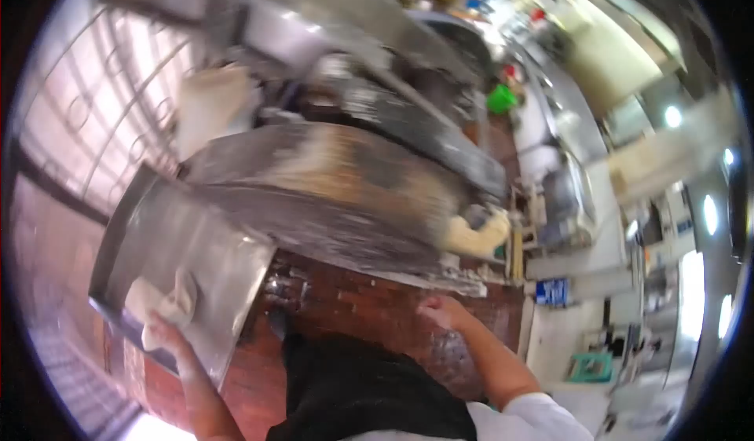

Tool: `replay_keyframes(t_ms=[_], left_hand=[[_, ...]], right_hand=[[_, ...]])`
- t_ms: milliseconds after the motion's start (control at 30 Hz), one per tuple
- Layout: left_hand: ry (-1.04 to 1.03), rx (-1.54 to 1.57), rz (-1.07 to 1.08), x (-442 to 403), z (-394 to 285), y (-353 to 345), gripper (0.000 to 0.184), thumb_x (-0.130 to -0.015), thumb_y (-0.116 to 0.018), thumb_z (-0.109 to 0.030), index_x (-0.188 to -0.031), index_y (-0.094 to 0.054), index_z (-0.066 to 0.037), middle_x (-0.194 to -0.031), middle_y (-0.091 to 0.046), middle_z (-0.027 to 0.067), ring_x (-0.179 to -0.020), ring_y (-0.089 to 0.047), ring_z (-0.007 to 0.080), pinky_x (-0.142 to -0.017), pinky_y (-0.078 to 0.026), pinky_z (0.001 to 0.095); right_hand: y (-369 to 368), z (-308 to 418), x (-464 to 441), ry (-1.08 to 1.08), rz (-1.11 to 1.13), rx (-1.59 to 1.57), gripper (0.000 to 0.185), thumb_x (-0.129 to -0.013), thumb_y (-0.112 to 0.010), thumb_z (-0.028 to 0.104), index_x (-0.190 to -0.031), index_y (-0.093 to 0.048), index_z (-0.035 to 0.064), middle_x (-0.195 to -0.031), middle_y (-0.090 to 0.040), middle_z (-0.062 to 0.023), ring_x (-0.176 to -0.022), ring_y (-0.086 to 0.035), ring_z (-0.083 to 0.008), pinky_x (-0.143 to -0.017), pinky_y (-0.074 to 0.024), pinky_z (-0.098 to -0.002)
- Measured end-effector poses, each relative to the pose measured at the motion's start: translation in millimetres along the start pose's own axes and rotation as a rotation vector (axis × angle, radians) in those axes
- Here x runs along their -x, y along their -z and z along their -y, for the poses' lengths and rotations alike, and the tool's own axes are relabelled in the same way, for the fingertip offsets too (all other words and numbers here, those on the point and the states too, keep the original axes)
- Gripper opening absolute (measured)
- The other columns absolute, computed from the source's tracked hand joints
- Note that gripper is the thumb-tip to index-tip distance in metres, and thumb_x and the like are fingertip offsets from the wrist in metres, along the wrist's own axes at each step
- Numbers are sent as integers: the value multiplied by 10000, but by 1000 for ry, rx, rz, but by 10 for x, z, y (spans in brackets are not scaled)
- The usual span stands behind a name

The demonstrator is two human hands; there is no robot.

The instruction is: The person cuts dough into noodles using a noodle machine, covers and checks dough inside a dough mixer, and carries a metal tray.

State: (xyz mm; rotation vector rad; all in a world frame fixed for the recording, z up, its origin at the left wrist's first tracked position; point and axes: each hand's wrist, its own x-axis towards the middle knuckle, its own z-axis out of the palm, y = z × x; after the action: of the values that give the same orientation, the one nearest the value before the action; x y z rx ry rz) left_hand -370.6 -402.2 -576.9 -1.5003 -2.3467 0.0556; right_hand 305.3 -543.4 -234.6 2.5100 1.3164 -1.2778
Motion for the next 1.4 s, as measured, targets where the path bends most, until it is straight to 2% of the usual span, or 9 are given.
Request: replay_keyframes(t_ms=[33,67,133,267,367,467,833,1100,1400], left_hand=[[-140,117,-257,-21,31,153,514,-942,-395,-102,-1445,-308,-153,-1210,-517,223,-973,-572,299,-856,-479,369],[56,523,39,-3,-204,787,499,-948,-406,-147,-1438,-315,-128,-1231,-508,228,-979,-571,305,-865,-477,373],[851,1320,326,-57,-820,2616,500,-961,-427,-237,-1424,-329,-77,-1272,-488,237,-991,-570,317,-885,-472,380],[662,1239,379,467,-1124,2996,751,-899,-483,-548,-1346,-394,48,-1246,-504,241,-1028,-562,306,-888,-470,393],[261,1200,82,954,-1273,2525,656,-895,-513,-483,-1300,-461,29,-1252,-522,199,-1077,-550,298,-940,-439,395],[491,1732,358,1344,-1902,3890,517,-926,-506,-381,-1261,-497,13,-1202,-557,180,-1039,-577,285,-900,-475,392],[131,1765,692,2229,-3040,4536,437,-941,-500,-304,-1207,-526,41,-1127,-587,122,-1007,-545,202,-868,-443,336],[120,1611,823,2524,-3796,4274,458,-924,-536,-306,-1195,-525,64,-1117,-591,118,-981,-555,202,-863,-438,329],[-134,1279,875,2588,-4095,4380,433,-908,-559,-280,-1131,-557,91,-1057,-615,138,-940,-567,199,-837,-438,309]], right_hand=[[-37,-190,57,42,-44,-41,475,-831,-599,460,-1038,-663,37,-992,-671,-168,-903,-626,-325,-828,-473,-387],[-108,-438,73,4,-40,-108,432,-834,-613,421,-1027,-667,38,-963,-675,-137,-867,-627,-271,-800,-479,-365],[-261,-932,98,-43,-10,-231,347,-840,-639,343,-1006,-675,40,-906,-685,-74,-794,-630,-165,-744,-492,-322],[-501,-1820,345,-187,15,-520,327,-841,-649,323,-984,-675,30,-856,-673,-57,-719,-623,-148,-659,-505,-304],[-881,-2656,337,-185,73,-729,306,-846,-647,306,-974,-669,29,-838,-665,-65,-672,-610,-139,-606,-500,-294],[-1180,-3363,401,-268,34,-932,268,-873,-622,299,-987,-645,57,-817,-662,-62,-632,-598,-136,-554,-478,-280],[-1346,-4627,838,-624,-104,-1482,321,-855,-621,327,-1093,-595,114,-863,-676,-75,-668,-627,-180,-602,-487,-336],[-1024,-4785,698,-691,43,-1180,331,-858,-624,338,-1008,-588,45,-776,-636,-100,-565,-564,-172,-427,-394,-334],[-7,-5199,-577,-718,-418,-1549,492,-884,-553,461,-1156,-544,52,-1020,-625,-137,-625,-579,-200,-469,-420,-335]])
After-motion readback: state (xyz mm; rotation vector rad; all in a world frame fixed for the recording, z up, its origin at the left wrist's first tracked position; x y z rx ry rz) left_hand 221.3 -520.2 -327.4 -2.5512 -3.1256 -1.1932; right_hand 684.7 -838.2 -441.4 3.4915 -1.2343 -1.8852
